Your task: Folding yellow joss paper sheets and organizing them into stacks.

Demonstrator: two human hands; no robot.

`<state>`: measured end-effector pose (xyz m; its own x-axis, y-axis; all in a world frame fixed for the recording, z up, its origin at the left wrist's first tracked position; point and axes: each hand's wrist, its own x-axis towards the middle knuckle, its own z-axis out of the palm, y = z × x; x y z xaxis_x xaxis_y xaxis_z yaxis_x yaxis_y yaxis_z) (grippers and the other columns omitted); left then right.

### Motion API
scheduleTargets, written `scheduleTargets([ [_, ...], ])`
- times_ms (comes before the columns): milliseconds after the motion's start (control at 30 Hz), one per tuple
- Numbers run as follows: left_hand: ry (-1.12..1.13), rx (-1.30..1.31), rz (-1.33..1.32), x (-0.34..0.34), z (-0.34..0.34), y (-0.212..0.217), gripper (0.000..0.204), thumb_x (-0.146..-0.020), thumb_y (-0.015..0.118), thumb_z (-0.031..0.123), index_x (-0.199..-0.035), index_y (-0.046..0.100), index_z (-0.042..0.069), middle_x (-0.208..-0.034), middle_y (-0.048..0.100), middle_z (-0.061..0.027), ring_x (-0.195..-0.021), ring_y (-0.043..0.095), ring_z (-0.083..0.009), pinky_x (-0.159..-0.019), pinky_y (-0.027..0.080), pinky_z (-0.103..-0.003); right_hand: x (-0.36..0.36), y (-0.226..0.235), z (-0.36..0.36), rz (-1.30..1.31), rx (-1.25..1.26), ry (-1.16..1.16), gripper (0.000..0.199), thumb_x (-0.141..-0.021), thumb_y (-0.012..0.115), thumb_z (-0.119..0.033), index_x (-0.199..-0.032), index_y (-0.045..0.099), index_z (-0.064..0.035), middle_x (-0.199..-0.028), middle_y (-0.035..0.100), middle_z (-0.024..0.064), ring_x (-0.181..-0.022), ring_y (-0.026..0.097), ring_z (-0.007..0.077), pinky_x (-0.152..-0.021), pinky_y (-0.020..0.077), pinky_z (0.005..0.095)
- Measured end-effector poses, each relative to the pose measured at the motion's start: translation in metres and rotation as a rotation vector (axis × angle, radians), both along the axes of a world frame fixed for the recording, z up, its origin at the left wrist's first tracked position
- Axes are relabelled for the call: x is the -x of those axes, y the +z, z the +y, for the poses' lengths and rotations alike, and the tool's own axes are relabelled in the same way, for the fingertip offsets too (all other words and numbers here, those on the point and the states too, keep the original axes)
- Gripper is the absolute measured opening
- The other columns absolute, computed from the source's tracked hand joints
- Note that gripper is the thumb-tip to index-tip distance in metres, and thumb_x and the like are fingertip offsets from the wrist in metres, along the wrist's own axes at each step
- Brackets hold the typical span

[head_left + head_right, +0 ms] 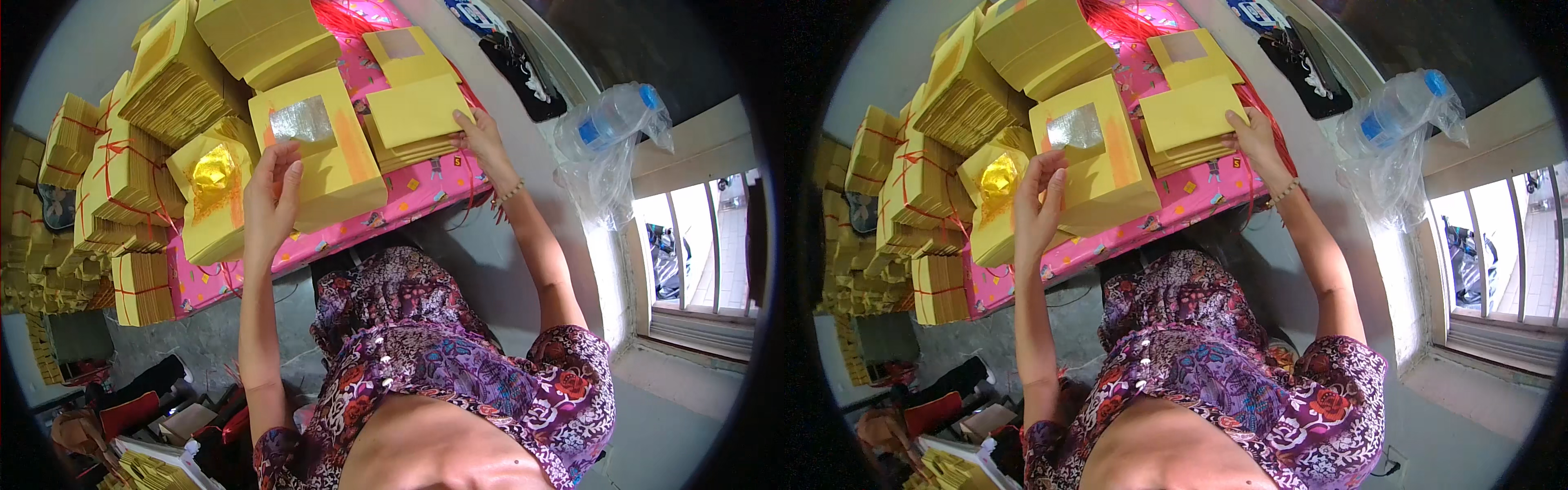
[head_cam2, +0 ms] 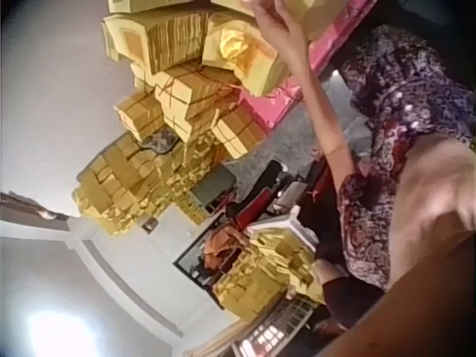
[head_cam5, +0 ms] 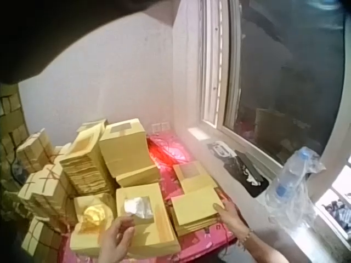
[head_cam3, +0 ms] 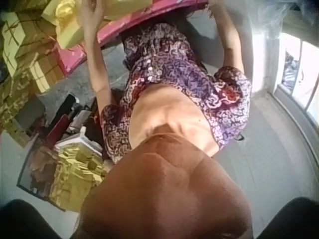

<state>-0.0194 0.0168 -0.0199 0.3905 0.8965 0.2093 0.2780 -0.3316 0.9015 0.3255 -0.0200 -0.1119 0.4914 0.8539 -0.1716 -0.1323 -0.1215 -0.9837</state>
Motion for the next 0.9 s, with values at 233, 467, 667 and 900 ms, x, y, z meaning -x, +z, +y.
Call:
scheduleTargets([
  [233,-0.022,-0.056,0.049,0.005,0.000,-0.016,0.023,-0.091,0.055,0.011,-0.111,0.056,0.001,-0.101,0.062,-0.0117,-0.092,0.061,-0.0176,-0.082,0.048,-0.029,0.007,-0.017,0.008,-0.095,0.046,0.001,0.028,-0.091,0.058,-0.021,-0.103,0.052,0.0027,-0.086,0.062,0.0103,-0.065,0.062,0.0137,-0.052,0.0524,0.0242],
  [467,0.004,-0.124,0.126,0.006,0.000,-0.021,0.022,-0.087,0.059,0.010,-0.108,0.058,0.003,-0.094,0.060,-0.0101,-0.079,0.058,-0.0176,-0.073,0.048,-0.029,0.008,-0.028,0.004,-0.326,0.152,0.007,0.028,-0.090,0.060,-0.027,-0.100,0.057,-0.0013,-0.078,0.064,0.0057,-0.060,0.061,0.0086,-0.049,0.0469,0.0197],
  [667,-0.002,-0.116,0.142,0.005,-0.001,-0.018,0.022,-0.086,0.060,0.010,-0.107,0.059,0.003,-0.094,0.060,-0.0096,-0.078,0.056,-0.0179,-0.073,0.047,-0.030,0.006,-0.031,-0.001,-0.730,0.134,-0.002,0.041,-0.083,0.061,-0.033,-0.096,0.056,0.0051,-0.081,0.064,0.0186,-0.074,0.066,0.0291,-0.061,0.0513,0.0408],
  [900,-0.035,-0.107,0.119,0.009,0.002,-0.018,0.023,-0.086,0.060,0.009,-0.108,0.058,0.002,-0.094,0.059,-0.0103,-0.079,0.056,-0.0186,-0.073,0.047,-0.030,0.016,-0.019,-0.008,-1.220,0.361,0.008,0.050,-0.080,0.062,-0.041,-0.103,0.052,0.0020,-0.103,0.050,0.0253,-0.084,0.060,0.0430,-0.068,0.0477,0.0513],
])
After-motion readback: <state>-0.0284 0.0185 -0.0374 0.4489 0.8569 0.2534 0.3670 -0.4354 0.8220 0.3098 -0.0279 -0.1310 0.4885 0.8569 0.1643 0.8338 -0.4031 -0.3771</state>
